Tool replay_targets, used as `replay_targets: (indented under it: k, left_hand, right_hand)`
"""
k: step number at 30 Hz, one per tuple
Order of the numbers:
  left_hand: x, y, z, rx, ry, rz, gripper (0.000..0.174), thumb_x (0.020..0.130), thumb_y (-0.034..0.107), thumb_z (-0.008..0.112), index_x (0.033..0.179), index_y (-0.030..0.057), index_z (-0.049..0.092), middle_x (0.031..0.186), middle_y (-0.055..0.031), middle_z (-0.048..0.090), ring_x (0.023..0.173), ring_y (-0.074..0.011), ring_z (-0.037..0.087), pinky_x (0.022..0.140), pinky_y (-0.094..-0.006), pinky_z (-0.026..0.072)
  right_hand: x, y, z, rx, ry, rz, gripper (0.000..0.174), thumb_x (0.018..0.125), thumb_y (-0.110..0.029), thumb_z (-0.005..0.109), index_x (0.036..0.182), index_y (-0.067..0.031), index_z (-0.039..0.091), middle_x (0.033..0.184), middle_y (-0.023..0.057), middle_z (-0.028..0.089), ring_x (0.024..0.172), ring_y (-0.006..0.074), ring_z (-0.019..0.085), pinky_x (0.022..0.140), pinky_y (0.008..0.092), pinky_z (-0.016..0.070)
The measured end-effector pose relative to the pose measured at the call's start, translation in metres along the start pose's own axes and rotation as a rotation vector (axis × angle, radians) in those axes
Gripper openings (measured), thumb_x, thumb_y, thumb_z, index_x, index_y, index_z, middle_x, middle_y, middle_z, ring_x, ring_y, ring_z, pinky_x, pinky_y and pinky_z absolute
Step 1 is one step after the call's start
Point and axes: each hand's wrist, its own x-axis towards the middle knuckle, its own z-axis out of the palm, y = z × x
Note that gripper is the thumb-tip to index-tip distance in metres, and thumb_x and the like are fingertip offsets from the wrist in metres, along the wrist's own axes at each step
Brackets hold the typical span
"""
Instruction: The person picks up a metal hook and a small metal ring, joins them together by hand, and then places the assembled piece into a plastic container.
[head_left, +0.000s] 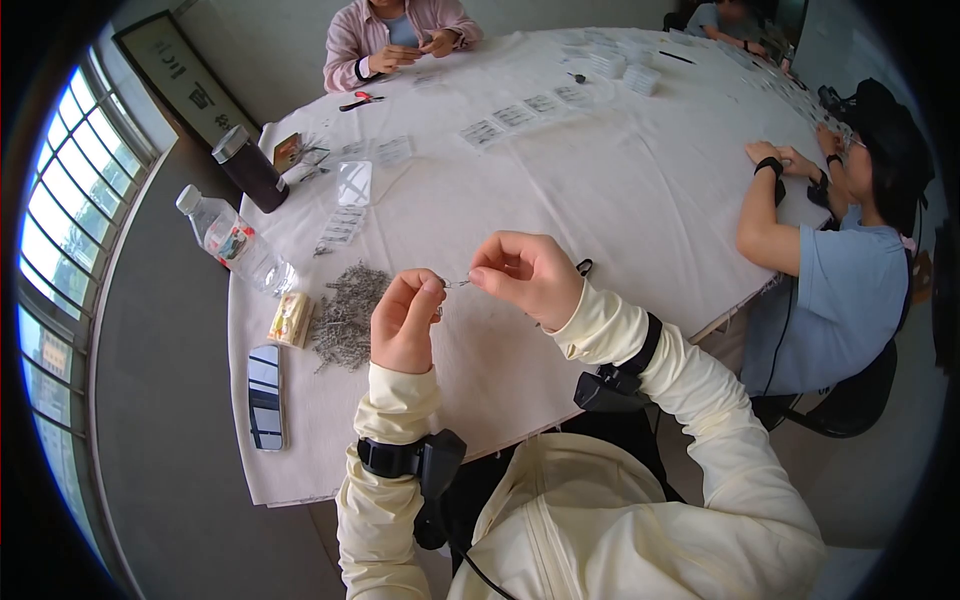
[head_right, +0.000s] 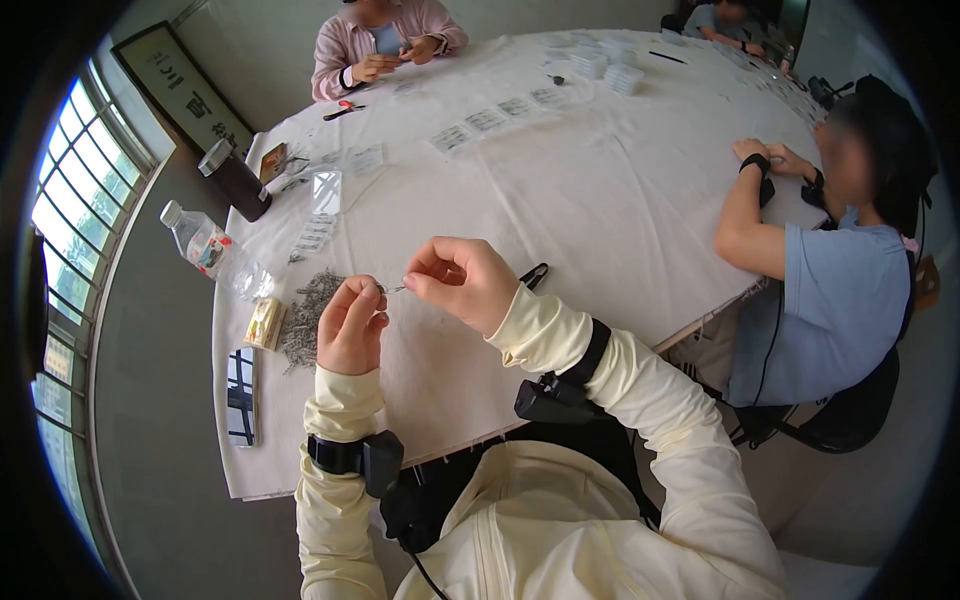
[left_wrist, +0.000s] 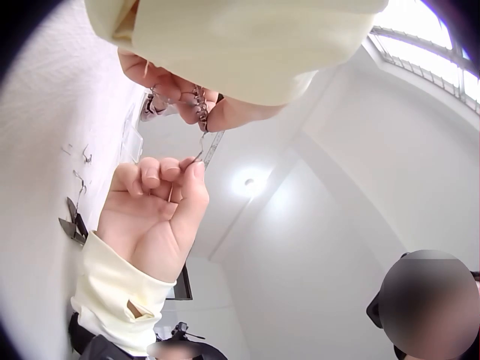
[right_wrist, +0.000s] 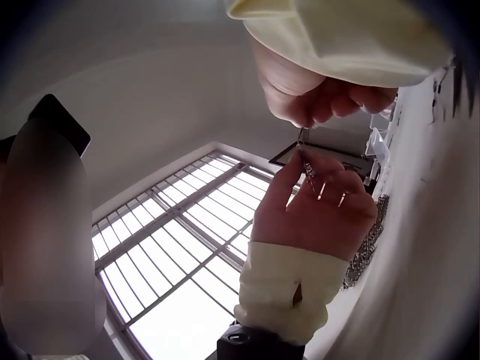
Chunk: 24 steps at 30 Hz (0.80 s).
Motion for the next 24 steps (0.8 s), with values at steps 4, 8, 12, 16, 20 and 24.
replay_targets:
  k: [4,8,12,16,20,24]
  left_hand:
    - [0.001,-0.002,0.001,0.042,0.037,0.021,0.009,0.097,0.016,0.059,0.097,0.0072,0.06,0.088,0.0035,0.056,0.081,-0.0051,0.049,0.07,-0.0204,0.0369]
    - [-0.002,-0.001,0.009,0.103,0.059,0.089,0.009,0.096,0.015,0.06,0.096,0.0056,0.061,0.088,0.0041,0.058,0.08,-0.0043,0.049,0.07,-0.02,0.037]
    - [-0.004,0.0,0.009,0.147,0.044,0.129,0.011,0.096,0.012,0.063,0.099,0.0022,0.061,0.091,0.0012,0.061,0.084,-0.0058,0.053,0.075,-0.0211,0.0413]
    - [-0.005,0.003,0.014,0.16,0.043,0.144,0.009,0.096,0.011,0.063,0.098,0.0026,0.061,0.09,0.0024,0.06,0.082,-0.0053,0.051,0.073,-0.0212,0.0404]
    - [-0.005,0.004,0.015,0.185,0.041,0.138,0.007,0.095,0.009,0.062,0.097,0.003,0.06,0.09,0.0037,0.058,0.081,-0.0041,0.048,0.072,-0.0203,0.0379]
    - [-0.005,0.002,0.015,0.201,0.048,0.165,0.009,0.095,0.01,0.063,0.096,0.0019,0.061,0.089,0.0022,0.061,0.077,-0.0043,0.051,0.069,-0.0215,0.0414]
  right_hand:
    - [-0.001,-0.006,0.002,-0.437,0.015,-0.373,0.007,0.087,-0.007,0.067,0.089,-0.0018,0.063,0.086,0.0032,0.068,0.078,0.0108,0.063,0.068,0.0253,0.0502]
    - [-0.003,-0.009,0.009,-0.337,0.0,-0.348,0.004,0.09,-0.004,0.063,0.09,-0.001,0.061,0.098,0.0075,0.066,0.086,0.0105,0.059,0.074,0.0256,0.0486]
    - [-0.002,0.001,0.009,-0.13,0.005,-0.203,0.003,0.091,-0.002,0.061,0.092,0.0005,0.059,0.1,0.0105,0.067,0.091,0.0144,0.062,0.083,0.029,0.0518]
    - [-0.002,0.001,0.007,-0.067,0.007,-0.16,0.004,0.092,-0.001,0.06,0.094,0.0018,0.058,0.101,0.0121,0.067,0.093,0.0152,0.063,0.085,0.0301,0.0526]
    - [-0.003,-0.001,0.009,-0.061,0.04,-0.162,0.004,0.091,-0.001,0.061,0.093,0.0015,0.059,0.099,0.0118,0.068,0.091,0.0147,0.064,0.083,0.0296,0.0531]
    - [-0.005,-0.003,0.013,-0.289,0.141,-0.283,0.005,0.087,0.0,0.065,0.088,0.0004,0.06,0.092,0.0092,0.07,0.08,0.0129,0.064,0.075,0.0275,0.0535]
